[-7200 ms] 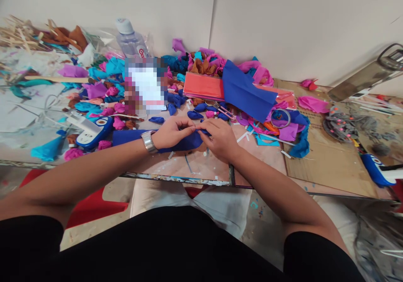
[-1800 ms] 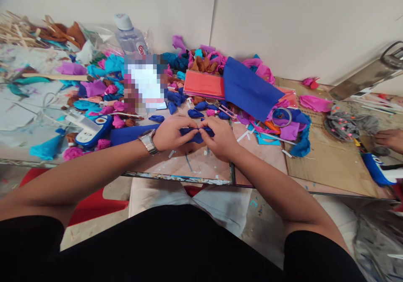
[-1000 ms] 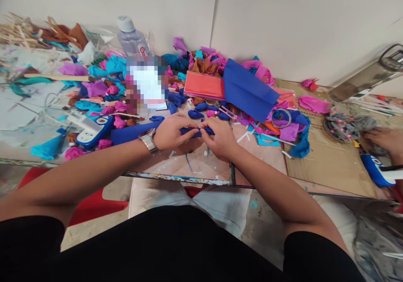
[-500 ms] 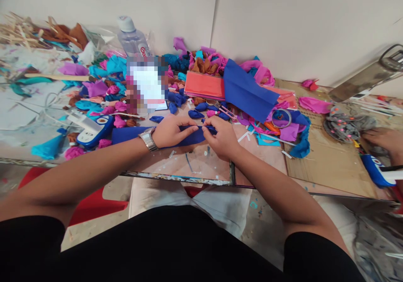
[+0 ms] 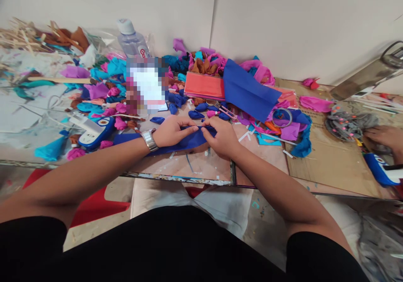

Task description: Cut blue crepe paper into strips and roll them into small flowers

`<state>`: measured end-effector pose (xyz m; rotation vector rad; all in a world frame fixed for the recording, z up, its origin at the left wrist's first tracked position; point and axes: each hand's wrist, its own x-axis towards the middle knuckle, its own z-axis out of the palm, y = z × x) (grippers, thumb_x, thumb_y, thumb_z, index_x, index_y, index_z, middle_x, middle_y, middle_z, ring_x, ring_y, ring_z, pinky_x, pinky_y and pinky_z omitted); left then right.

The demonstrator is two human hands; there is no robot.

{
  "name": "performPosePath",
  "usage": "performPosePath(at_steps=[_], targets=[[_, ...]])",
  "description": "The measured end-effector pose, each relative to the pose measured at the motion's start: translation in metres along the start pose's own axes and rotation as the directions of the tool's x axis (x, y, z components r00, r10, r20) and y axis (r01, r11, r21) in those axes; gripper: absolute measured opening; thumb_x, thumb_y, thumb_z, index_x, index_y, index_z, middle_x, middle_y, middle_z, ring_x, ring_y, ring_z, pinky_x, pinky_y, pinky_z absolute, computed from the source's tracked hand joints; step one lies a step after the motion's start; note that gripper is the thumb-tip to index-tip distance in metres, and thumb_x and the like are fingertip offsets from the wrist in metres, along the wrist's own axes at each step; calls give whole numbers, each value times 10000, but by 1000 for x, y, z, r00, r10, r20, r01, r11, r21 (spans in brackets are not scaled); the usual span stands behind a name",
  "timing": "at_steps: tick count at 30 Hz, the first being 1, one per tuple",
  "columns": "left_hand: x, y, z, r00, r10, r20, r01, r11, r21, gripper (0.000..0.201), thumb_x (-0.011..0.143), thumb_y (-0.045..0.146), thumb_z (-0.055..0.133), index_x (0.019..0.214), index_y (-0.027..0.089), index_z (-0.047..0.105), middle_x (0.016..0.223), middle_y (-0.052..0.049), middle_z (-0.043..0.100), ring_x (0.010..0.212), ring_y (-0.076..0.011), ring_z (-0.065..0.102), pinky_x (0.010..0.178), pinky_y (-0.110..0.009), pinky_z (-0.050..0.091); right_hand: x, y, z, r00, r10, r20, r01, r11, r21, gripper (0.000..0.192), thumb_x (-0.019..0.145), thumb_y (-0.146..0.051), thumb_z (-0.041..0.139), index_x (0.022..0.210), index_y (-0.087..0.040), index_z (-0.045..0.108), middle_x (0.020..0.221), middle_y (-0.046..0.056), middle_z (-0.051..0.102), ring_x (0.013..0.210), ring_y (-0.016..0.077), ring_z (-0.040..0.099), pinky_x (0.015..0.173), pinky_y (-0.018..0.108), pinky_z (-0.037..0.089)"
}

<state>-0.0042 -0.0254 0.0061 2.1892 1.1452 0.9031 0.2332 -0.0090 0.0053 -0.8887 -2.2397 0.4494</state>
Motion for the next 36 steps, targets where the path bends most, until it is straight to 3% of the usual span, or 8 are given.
performPosePath(at_steps=[5, 12, 19, 31, 36], targets=[[0, 1, 0, 1000, 8, 2, -8, 1000, 9, 349, 1015, 460, 571, 1064, 225, 823, 987, -29, 830, 850, -198, 746, 767, -323, 537, -1, 1, 1, 999, 15, -37, -15, 1000, 9, 132, 985, -335, 623, 955, -230, 697, 947, 60, 767, 876, 242, 704, 820, 390, 534], [0, 1, -3, 988, -47, -145, 55, 997, 49, 261, 923, 312, 579, 1005, 189, 794, 991, -38, 818, 893, -211, 738, 861, -351, 549, 0, 1, 0, 990, 85, -115, -79, 995, 55, 97, 946, -301, 667, 922, -229, 727, 918, 36, 789, 859, 235, 729, 830, 382, 556], [2, -1, -5, 980, -58, -192, 63, 998, 18, 215, 870, 244, 583, 972, 180, 760, 863, -24, 778, 783, -188, 695, 769, -333, 530, 2, 2, 0, 981, 124, -146, -116, 991, 67, 106, 934, -311, 672, 895, -230, 729, 897, 38, 793, 841, 247, 730, 797, 390, 542], [5, -7, -3, 943, -87, -321, 80, 996, -34, 134, 900, 181, 609, 981, 197, 714, 921, -27, 753, 800, -172, 675, 763, -326, 530, 3, -3, -2, 970, 177, -163, -168, 983, 69, 112, 907, -298, 672, 866, -215, 735, 874, 37, 792, 808, 222, 716, 773, 354, 522], [6, -11, -2, 948, -52, -314, 49, 999, -18, 177, 876, 132, 595, 1007, 197, 695, 969, -38, 738, 848, -183, 672, 790, -341, 541, 3, -3, -2, 970, 181, -165, -171, 983, 70, 110, 907, -294, 669, 873, -216, 740, 871, 35, 790, 802, 221, 713, 757, 349, 514]])
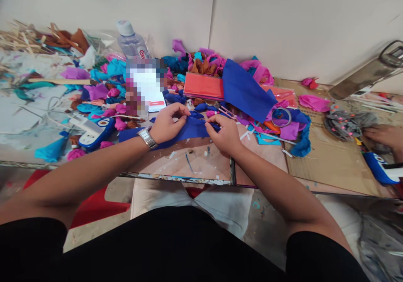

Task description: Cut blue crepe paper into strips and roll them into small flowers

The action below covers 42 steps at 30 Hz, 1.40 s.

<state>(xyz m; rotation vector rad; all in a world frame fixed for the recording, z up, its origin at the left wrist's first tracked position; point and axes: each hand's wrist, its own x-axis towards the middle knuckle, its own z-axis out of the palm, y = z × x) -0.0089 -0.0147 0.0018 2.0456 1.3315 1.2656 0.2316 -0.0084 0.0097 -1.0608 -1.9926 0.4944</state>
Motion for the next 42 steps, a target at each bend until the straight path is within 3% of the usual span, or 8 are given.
performPosePath(at_steps=[6, 12, 16, 20, 27, 35, 42], targets=[[-3, 4, 0, 994, 66, 92, -70, 997, 44, 164, 911, 179, 613, 1040, 196, 713, 1051, -57, 740, 961, -208, 674, 879, -370, 548, 0, 1, 0, 1000, -10, 6, 10, 1000, -15, 113, 909, -291, 665, 880, -215, 744, 880, 39, 794, 813, 226, 717, 775, 353, 517], [-1, 5, -1, 996, 55, 68, -60, 996, 70, 186, 951, 186, 571, 1050, 192, 729, 1054, -61, 740, 967, -215, 667, 916, -390, 537, 0, 2, 0, 1000, -2, -13, 2, 1000, -14, 113, 906, -294, 671, 881, -216, 749, 883, 37, 797, 807, 220, 716, 777, 350, 519], [-1, 4, -1, 997, 72, 41, -75, 995, 62, 257, 870, 80, 532, 1009, 183, 723, 1014, -63, 693, 971, -216, 652, 912, -388, 531, 0, 0, 0, 1000, 7, -12, -7, 1000, -7, 113, 906, -298, 668, 877, -218, 743, 871, 35, 791, 798, 217, 708, 768, 349, 517], [-1, 5, -3, 997, 25, 66, -31, 996, 87, 262, 824, 69, 530, 967, 184, 716, 991, -65, 655, 970, -228, 639, 903, -400, 523, 0, 0, 0, 1000, -2, 1, 2, 1000, -18, 120, 910, -305, 661, 879, -219, 739, 881, 39, 792, 807, 222, 706, 783, 357, 520], [1, 5, -3, 993, -38, 112, 23, 991, 132, 196, 890, 147, 528, 971, 185, 702, 1009, -76, 666, 976, -243, 641, 934, -415, 515, 1, 3, -1, 999, 7, -38, -8, 1000, -24, 105, 898, -296, 675, 883, -224, 751, 885, 31, 795, 818, 226, 720, 776, 352, 519], [0, 3, -2, 998, -6, 58, 0, 994, 109, 161, 870, 92, 506, 942, 205, 596, 976, -64, 637, 969, -238, 602, 887, -400, 489, 3, 5, -1, 993, 70, -91, -72, 997, -17, 113, 881, -278, 663, 855, -214, 753, 865, 26, 794, 805, 219, 717, 787, 346, 531], [0, 2, -3, 996, -38, 80, 29, 993, 111, 159, 871, 152, 537, 997, 212, 615, 946, -38, 683, 873, -218, 609, 817, -378, 479, 8, 12, -6, 988, 88, -128, -93, 995, -37, 123, 879, -300, 663, 857, -216, 750, 850, 33, 785, 796, 228, 704, 781, 356, 519]])
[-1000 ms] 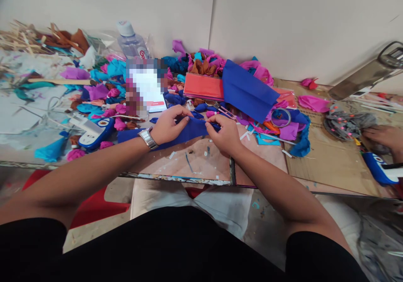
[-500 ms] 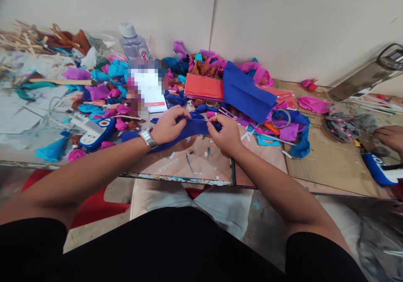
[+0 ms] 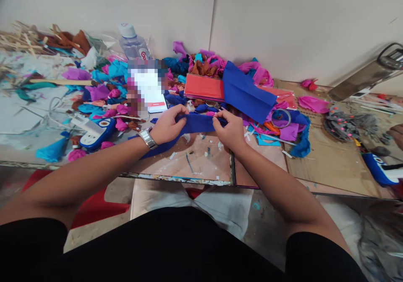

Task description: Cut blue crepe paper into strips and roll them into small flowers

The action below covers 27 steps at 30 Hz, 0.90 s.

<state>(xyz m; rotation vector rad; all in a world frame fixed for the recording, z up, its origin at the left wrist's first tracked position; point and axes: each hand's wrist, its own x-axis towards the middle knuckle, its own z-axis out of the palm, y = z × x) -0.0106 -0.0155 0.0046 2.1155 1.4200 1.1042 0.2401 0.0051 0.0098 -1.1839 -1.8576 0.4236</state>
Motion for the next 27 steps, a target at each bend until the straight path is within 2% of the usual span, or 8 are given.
performPosePath(at_steps=[5, 9, 13, 18, 23, 27], targets=[[0, 4, -3, 999, -46, 22, 45, 998, 51, 165, 945, 315, 568, 984, 207, 687, 965, -47, 742, 880, -230, 638, 819, -384, 477, 13, 12, -4, 999, 22, -50, -23, 1000, -10, 128, 850, -302, 651, 825, -213, 739, 823, 35, 782, 776, 220, 694, 783, 353, 529], [1, 8, -4, 995, -60, 84, 57, 998, 42, 383, 1025, 496, 510, 874, 199, 697, 849, -34, 734, 762, -200, 612, 709, -353, 423, 15, 14, -4, 999, 22, -34, -22, 1000, 10, 134, 844, -308, 645, 815, -213, 735, 806, 33, 778, 759, 215, 692, 764, 347, 530], [2, 10, -6, 994, -33, 107, 34, 999, -9, 534, 1062, 569, 431, 744, 189, 627, 728, -15, 650, 661, -157, 525, 628, -324, 345, 10, 13, -3, 1000, -26, 17, 26, 999, 39, 143, 875, -322, 651, 858, -216, 746, 826, 23, 780, 767, 214, 700, 766, 347, 525], [1, 12, -6, 997, -29, 70, 35, 996, -82, 444, 1037, 519, 523, 749, 191, 607, 698, 11, 598, 649, -139, 483, 633, -310, 351, 7, 13, -4, 997, -77, 30, 76, 997, 29, 132, 894, -309, 655, 887, -217, 749, 838, 20, 782, 781, 215, 711, 759, 342, 519], [-2, 14, -6, 1000, -2, -10, 1, 994, -106, 372, 1009, 497, 597, 786, 200, 598, 716, 14, 595, 666, -141, 493, 651, -314, 379, 9, 11, -5, 997, -73, 9, 73, 997, 23, 126, 894, -306, 665, 892, -219, 755, 861, 25, 796, 787, 216, 718, 776, 344, 532], [-2, 13, -5, 996, 45, -79, -50, 996, -73, 263, 1001, 454, 632, 895, 213, 651, 744, 8, 587, 685, -155, 498, 659, -322, 391, 10, 11, -5, 1000, -28, 6, 28, 999, 47, 137, 887, -319, 658, 880, -221, 754, 854, 24, 795, 783, 216, 719, 772, 346, 536]])
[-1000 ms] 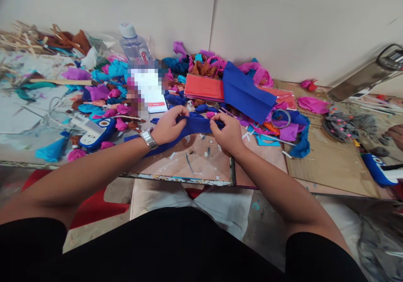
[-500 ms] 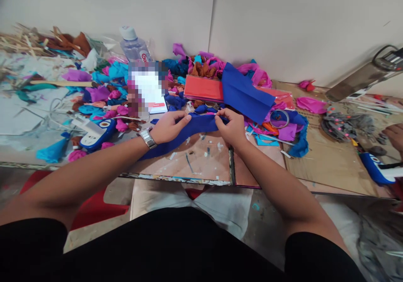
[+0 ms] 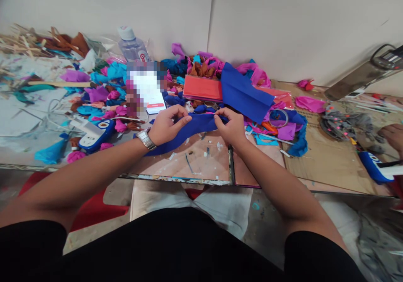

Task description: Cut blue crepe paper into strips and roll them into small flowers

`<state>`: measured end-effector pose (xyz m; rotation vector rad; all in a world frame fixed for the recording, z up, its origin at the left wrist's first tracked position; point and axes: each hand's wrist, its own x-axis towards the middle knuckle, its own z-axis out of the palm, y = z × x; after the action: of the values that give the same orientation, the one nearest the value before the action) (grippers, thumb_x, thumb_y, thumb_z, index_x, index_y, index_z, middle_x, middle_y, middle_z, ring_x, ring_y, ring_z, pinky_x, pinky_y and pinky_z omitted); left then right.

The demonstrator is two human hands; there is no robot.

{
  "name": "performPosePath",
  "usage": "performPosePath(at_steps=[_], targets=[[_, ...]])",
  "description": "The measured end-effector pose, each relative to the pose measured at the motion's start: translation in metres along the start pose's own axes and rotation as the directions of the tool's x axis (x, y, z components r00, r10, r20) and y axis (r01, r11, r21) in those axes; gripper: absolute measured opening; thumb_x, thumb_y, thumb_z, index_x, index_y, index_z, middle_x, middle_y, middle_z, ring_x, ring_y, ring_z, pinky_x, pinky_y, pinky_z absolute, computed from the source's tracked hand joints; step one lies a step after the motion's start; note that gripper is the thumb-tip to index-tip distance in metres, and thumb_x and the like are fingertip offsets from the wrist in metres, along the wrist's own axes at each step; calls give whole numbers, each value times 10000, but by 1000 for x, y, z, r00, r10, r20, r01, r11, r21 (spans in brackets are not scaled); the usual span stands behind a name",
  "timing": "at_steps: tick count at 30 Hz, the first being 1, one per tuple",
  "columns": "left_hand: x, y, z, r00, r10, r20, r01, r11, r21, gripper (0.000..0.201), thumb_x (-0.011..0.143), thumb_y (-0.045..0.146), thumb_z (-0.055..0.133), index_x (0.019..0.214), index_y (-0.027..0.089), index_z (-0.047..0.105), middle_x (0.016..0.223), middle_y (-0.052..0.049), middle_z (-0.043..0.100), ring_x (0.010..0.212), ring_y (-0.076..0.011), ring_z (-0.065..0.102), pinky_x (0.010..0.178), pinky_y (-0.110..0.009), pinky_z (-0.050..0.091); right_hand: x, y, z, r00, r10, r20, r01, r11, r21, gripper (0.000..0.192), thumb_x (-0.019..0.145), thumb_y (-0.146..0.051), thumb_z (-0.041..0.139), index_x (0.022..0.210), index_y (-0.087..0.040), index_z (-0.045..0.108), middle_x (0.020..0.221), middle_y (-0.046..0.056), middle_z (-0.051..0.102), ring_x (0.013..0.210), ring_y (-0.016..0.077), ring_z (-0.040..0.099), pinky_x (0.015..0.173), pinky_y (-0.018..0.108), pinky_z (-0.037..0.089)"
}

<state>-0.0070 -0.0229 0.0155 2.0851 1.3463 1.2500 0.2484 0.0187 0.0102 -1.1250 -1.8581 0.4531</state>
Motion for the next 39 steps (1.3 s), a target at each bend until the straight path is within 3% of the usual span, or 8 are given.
performPosePath(at_steps=[6, 13, 18, 22, 39], targets=[[3, -5, -1, 995, 61, -74, -56, 996, 68, 133, 995, 334, 631, 1017, 221, 696, 881, -39, 635, 824, -202, 568, 768, -366, 465, 3, -1, 0, 999, 41, -22, -41, 999, 1, 155, 863, -334, 648, 829, -215, 741, 797, 23, 775, 747, 207, 691, 733, 336, 525], [4, -6, -4, 991, 52, -125, -42, 996, 82, 136, 996, 298, 580, 1036, 211, 677, 1024, -78, 662, 914, -222, 598, 838, -390, 507, 4, -1, 0, 998, 63, -22, -63, 998, 31, 163, 846, -344, 659, 816, -206, 741, 797, 29, 773, 737, 204, 674, 728, 338, 510], [2, -3, -4, 995, 97, 2, -97, 991, 96, 237, 1000, 353, 593, 1174, 214, 676, 1178, -99, 699, 1077, -249, 643, 956, -411, 539, -3, -4, 4, 993, 83, 87, -89, 993, 73, 199, 863, -386, 667, 863, -205, 750, 817, 20, 771, 743, 197, 663, 723, 332, 492], [0, 0, -4, 984, 163, 68, -168, 984, 68, 232, 1023, 360, 580, 1159, 218, 704, 1172, -93, 718, 1133, -244, 664, 1038, -421, 532, -9, -13, 7, 987, 65, 144, -80, 992, 95, 182, 871, -382, 662, 852, -220, 744, 848, 22, 778, 786, 208, 681, 757, 343, 505], [1, -4, -1, 983, 182, 24, -183, 983, 35, 127, 971, 210, 629, 1027, 209, 743, 1054, -62, 750, 1005, -211, 701, 929, -386, 559, -13, -19, 9, 986, 62, 158, -80, 991, 108, 165, 872, -338, 668, 848, -198, 752, 829, 29, 777, 745, 187, 669, 737, 320, 511]])
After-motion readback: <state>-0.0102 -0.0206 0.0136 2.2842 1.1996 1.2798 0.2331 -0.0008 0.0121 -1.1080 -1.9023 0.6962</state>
